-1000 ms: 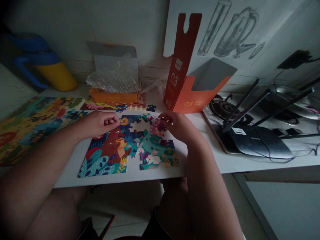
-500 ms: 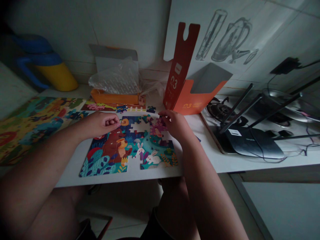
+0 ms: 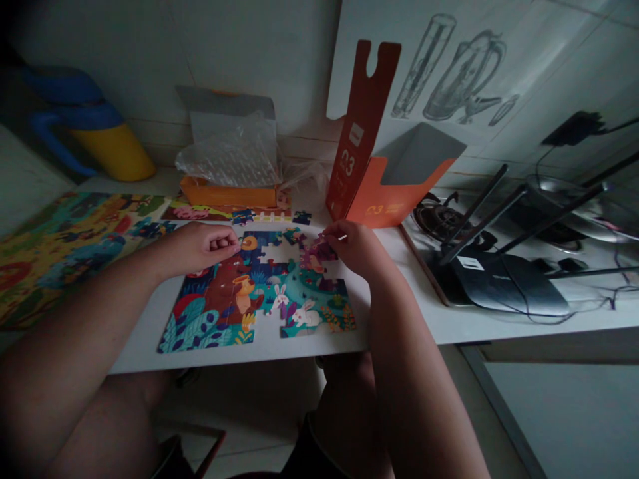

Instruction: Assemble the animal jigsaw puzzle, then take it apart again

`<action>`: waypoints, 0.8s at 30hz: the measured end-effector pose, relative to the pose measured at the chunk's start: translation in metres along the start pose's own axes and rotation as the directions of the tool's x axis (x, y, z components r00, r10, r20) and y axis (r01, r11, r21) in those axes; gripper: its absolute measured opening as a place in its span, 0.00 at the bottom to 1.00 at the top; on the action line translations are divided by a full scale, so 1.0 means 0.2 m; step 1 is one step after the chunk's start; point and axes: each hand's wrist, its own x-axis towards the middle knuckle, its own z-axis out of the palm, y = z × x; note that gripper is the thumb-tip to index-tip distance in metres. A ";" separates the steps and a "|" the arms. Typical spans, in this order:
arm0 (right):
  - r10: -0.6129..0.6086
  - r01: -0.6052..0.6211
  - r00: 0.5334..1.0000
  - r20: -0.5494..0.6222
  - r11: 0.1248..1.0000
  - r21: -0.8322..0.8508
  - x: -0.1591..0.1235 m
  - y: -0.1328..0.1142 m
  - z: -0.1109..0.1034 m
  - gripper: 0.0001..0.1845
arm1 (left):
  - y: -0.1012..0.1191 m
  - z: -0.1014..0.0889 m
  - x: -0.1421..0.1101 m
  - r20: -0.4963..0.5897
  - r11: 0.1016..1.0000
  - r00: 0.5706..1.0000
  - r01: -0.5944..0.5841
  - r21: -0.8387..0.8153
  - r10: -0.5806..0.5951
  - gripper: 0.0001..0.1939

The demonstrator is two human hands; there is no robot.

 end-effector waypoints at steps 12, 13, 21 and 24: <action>0.115 -0.142 0.966 0.231 0.985 0.102 -0.03 0.11 -0.07 0.06 | 0.00 0.00 0.00 -0.001 1.000 1.000 -0.008 0.007 0.008 0.10; 0.135 -0.172 0.957 0.259 0.977 0.127 -0.03 0.12 -0.08 0.05 | 0.00 0.00 0.00 -0.002 1.000 1.000 -0.007 0.007 0.007 0.10; 0.174 -0.229 0.911 0.373 0.967 0.109 -0.05 0.14 -0.13 0.05 | 0.00 0.00 0.00 0.010 1.000 1.000 -0.005 0.016 0.005 0.10; 0.176 -0.208 0.909 0.378 0.977 0.046 -0.04 0.15 -0.13 0.05 | 0.01 0.00 0.00 0.016 1.000 1.000 -0.004 0.023 0.004 0.10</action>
